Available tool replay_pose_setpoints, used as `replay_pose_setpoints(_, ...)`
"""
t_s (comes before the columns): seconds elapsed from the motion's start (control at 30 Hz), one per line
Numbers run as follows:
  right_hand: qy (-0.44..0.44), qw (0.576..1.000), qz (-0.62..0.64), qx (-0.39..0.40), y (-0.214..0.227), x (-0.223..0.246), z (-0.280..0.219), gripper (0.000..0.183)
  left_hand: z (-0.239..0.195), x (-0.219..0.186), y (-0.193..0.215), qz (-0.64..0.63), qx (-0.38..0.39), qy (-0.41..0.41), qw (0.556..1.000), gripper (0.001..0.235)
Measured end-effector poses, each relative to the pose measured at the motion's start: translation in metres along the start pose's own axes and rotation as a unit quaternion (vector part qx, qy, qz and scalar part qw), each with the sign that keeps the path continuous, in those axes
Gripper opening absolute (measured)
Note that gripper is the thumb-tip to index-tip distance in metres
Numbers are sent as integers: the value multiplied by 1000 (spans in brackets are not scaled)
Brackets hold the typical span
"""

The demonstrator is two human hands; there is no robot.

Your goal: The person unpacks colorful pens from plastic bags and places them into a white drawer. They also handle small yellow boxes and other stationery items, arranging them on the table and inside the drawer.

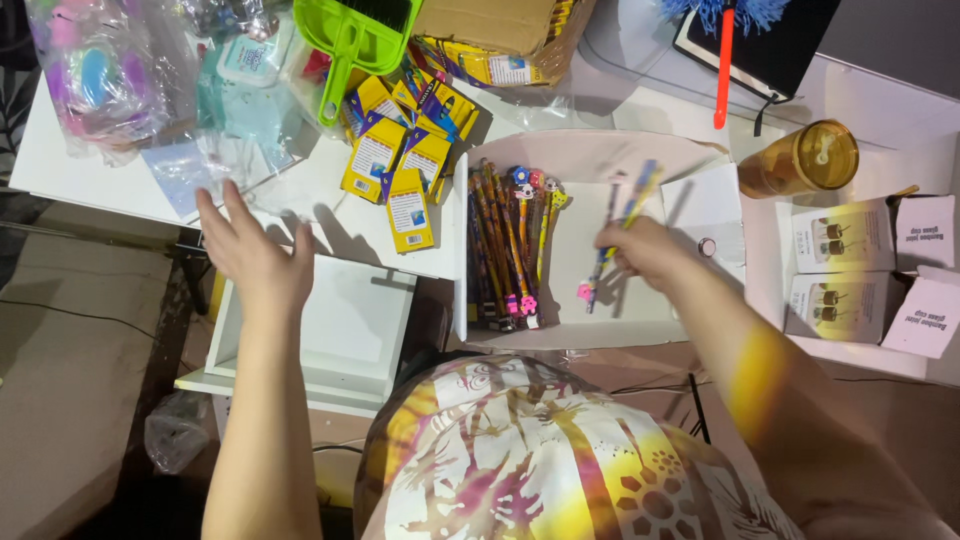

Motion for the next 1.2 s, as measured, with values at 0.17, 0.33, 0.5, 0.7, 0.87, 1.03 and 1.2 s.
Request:
replay_pose_setpoints(0.17,72,995,53,51,-2,44,-34,15,-42,-56,18,-134,-37,-102,985,56)
replay_pose_setpoints(0.33,152,969,70,180,-44,94,-82,11,-67,-177,-4,-458,165,-101,867,49)
replay_pose_setpoints(0.5,177,950,122,225,-57,117,-104,15,-80,-200,-54,-603,444,55,661,89)
replay_pose_setpoints(0.7,175,952,159,192,-52,101,-91,16,-104,-186,-76,-674,471,138,552,60)
replay_pose_setpoints(0.87,159,946,183,217,-48,101,-94,13,-101,-200,-62,-694,497,205,479,61)
replay_pose_setpoints(1.03,138,947,184,225,-47,84,-84,17,-96,-205,-61,-667,515,212,494,54)
replay_pose_setpoints(1.2,117,969,137,171,-36,82,-70,13,-63,-201,-34,-430,509,30,745,50)
Point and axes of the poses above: each hand's wrist, its own z-axis towards the middle knuckle, its own y-axis out of the back of the hand, x = y × z, the point moved 3 cm from there along z, towards the middle knuckle, and after that the axes turned 5 degrees about -y, right-handed, at the moved point
